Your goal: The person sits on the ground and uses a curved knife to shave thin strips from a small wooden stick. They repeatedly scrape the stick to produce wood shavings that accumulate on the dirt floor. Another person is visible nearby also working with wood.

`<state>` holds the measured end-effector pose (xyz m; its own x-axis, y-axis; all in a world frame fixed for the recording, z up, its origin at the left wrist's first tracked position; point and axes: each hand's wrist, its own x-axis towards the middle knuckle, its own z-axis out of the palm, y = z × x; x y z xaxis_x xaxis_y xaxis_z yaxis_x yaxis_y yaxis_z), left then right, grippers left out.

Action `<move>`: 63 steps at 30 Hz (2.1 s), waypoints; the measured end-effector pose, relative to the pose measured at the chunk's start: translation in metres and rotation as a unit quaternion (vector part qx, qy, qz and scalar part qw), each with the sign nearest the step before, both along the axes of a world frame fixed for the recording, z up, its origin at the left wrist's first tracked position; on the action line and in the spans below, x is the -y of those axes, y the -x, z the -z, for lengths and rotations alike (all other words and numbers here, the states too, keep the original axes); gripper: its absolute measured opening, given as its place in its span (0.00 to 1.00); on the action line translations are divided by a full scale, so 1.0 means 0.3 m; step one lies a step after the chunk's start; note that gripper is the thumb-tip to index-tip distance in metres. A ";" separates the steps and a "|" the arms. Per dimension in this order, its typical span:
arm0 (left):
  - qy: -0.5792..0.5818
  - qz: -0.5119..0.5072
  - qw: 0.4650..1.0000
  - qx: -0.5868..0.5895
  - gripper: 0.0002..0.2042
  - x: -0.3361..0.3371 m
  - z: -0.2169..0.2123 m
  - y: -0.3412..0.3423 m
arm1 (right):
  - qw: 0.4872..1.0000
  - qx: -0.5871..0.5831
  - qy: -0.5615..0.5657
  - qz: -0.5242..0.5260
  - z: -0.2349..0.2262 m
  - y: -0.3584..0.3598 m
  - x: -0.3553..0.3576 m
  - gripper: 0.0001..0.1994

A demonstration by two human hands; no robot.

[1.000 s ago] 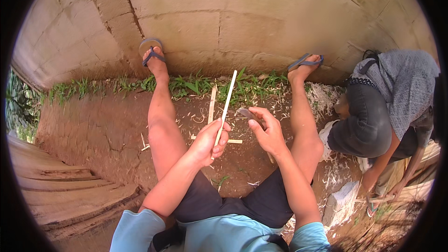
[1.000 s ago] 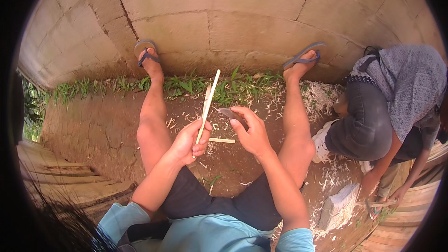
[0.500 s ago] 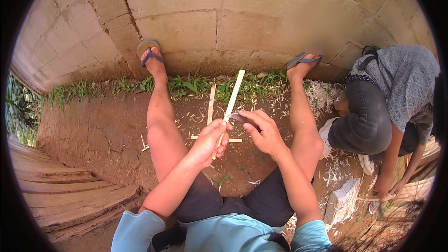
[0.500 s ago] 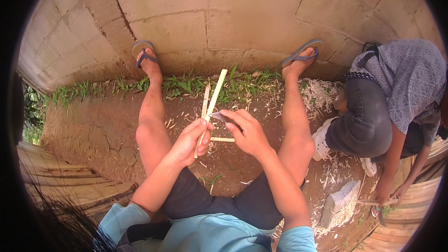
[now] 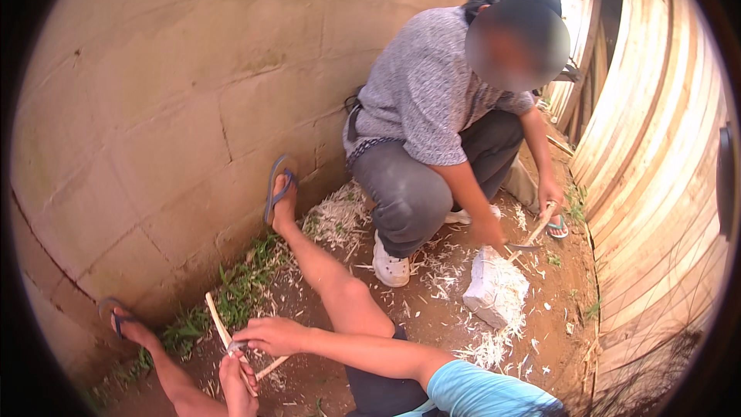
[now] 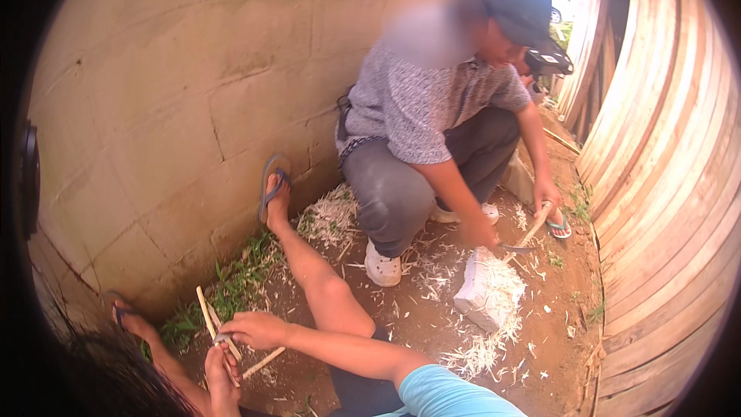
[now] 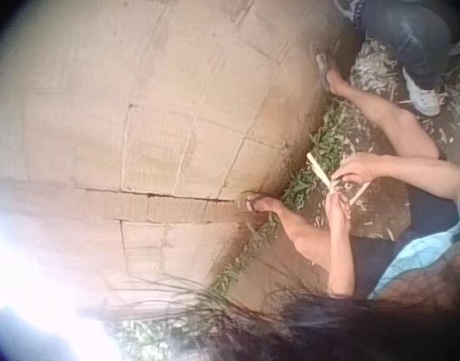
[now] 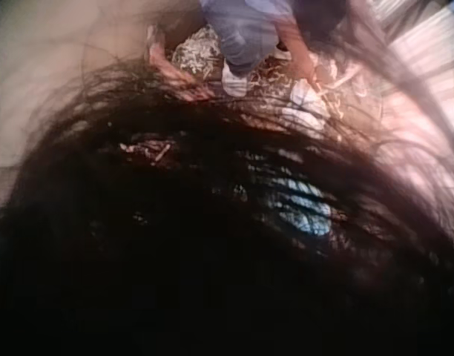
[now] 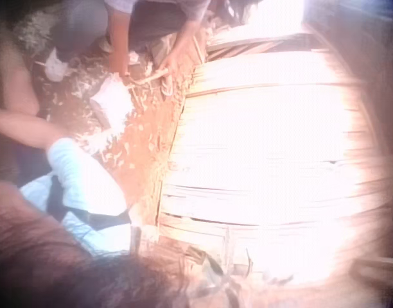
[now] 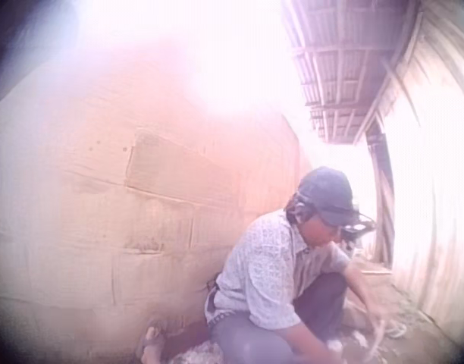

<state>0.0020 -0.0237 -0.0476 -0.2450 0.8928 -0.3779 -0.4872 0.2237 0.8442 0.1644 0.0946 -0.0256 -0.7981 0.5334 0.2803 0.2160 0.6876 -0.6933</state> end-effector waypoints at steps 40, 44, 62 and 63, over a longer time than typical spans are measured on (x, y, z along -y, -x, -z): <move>-0.092 -0.084 0.987 -0.106 0.10 -0.008 0.034 0.023 | 0.988 0.082 -0.130 0.034 0.048 0.000 0.048 0.42; -0.080 -0.096 0.987 -0.101 0.09 0.004 -0.009 0.040 | 0.993 0.054 -0.100 0.030 0.032 0.029 0.060 0.43; -0.104 -0.133 0.975 0.145 0.14 -0.153 -0.075 -0.036 | 0.982 -0.137 -0.048 0.120 -0.104 0.002 -0.024 0.21; -0.090 -0.122 0.979 0.136 0.13 -0.154 -0.077 -0.036 | 0.984 -0.120 -0.022 0.130 -0.102 -0.003 -0.021 0.20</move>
<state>0.0127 0.0225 -0.0245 -0.3720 0.8783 -0.3004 -0.7197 -0.0685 0.6908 0.1652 0.1010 0.0049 -0.5452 0.6934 0.4712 0.2223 0.6615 -0.7163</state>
